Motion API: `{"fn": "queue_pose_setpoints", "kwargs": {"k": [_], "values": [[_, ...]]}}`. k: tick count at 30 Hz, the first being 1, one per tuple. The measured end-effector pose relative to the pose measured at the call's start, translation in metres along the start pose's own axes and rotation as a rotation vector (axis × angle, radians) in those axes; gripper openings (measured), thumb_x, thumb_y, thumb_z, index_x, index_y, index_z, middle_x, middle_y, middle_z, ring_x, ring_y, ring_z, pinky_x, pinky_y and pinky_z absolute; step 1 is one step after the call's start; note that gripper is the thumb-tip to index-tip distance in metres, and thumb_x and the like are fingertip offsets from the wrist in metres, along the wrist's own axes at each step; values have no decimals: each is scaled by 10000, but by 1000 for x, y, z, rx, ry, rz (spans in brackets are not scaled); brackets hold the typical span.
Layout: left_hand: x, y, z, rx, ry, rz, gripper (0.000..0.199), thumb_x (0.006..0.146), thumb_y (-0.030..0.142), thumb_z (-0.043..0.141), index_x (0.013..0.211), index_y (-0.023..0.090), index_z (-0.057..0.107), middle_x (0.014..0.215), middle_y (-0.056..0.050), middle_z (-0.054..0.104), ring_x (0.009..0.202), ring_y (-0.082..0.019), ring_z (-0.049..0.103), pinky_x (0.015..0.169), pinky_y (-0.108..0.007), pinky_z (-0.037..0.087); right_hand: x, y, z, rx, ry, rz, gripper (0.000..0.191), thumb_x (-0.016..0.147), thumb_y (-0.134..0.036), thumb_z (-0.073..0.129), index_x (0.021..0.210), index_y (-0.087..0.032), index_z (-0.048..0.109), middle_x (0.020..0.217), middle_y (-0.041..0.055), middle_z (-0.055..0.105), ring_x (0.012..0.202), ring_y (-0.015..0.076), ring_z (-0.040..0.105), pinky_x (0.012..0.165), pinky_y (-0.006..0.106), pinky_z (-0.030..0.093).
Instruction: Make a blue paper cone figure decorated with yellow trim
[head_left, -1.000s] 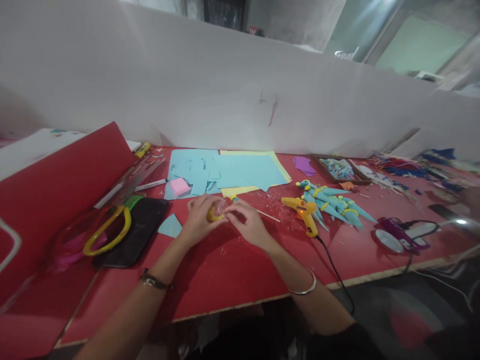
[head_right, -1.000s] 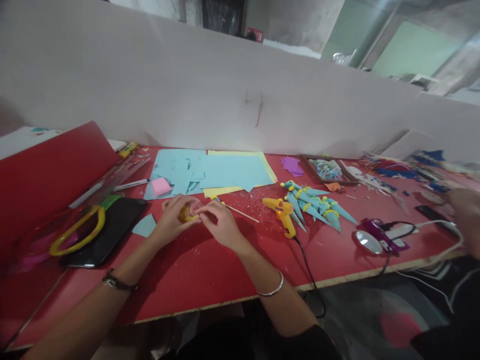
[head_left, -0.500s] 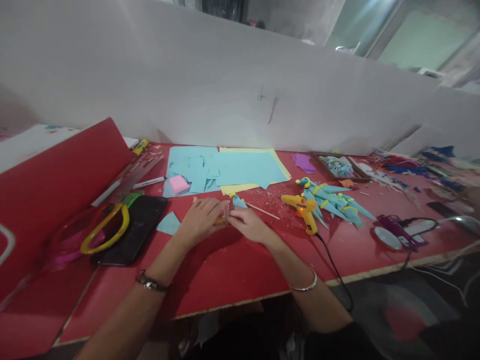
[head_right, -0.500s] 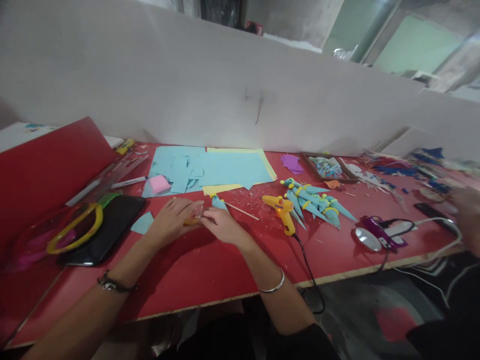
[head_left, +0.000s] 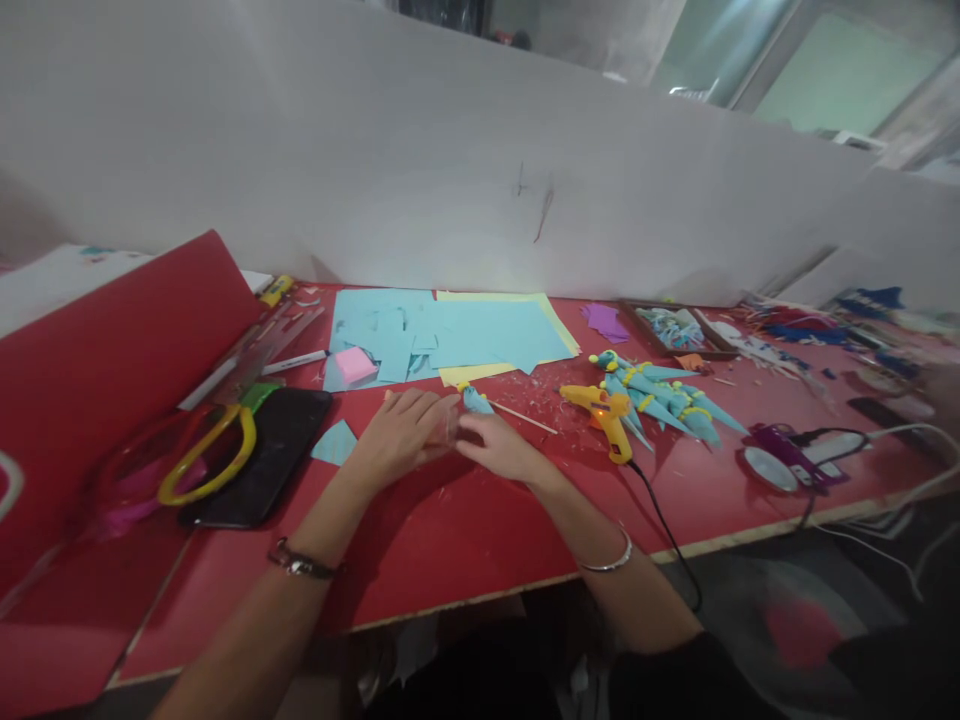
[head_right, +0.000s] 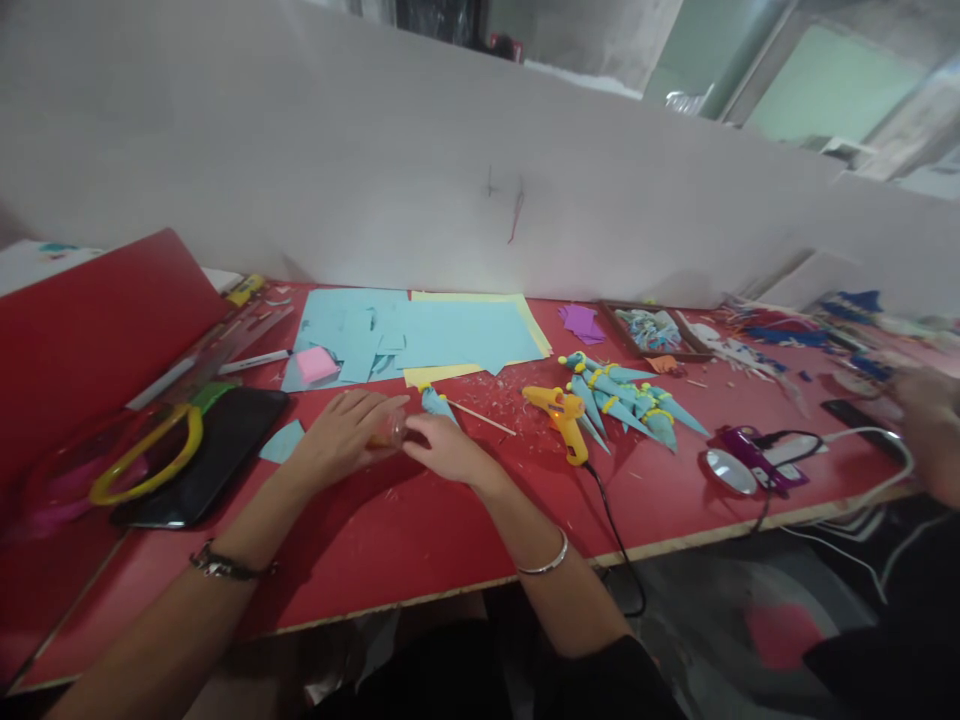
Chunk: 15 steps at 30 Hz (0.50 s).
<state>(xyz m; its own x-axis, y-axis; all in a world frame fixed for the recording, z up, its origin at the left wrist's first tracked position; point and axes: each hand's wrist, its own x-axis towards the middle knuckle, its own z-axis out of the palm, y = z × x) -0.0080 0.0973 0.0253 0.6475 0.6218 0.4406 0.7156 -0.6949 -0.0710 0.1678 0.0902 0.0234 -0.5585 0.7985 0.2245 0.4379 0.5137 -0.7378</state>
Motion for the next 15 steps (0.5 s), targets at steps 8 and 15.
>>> {"fn": "queue_pose_setpoints", "kwargs": {"k": [8,15], "values": [[-1,-1,4,-13,-25,8,320,796,307,478,1067,140,497,864,-103,612,808,-222,543,716,-348,398,4,5,4,-175,-3,-89,101,750,-111,520,762,-152,612,773,39,599,758,138,523,708,253,393],[-1,3,3,-22,-112,16,288,803,269,457,1066,154,478,887,-91,619,831,-206,564,715,-330,422,8,11,7,-252,-114,-75,96,730,-74,532,774,-136,592,840,67,589,801,148,519,760,278,397]]}}
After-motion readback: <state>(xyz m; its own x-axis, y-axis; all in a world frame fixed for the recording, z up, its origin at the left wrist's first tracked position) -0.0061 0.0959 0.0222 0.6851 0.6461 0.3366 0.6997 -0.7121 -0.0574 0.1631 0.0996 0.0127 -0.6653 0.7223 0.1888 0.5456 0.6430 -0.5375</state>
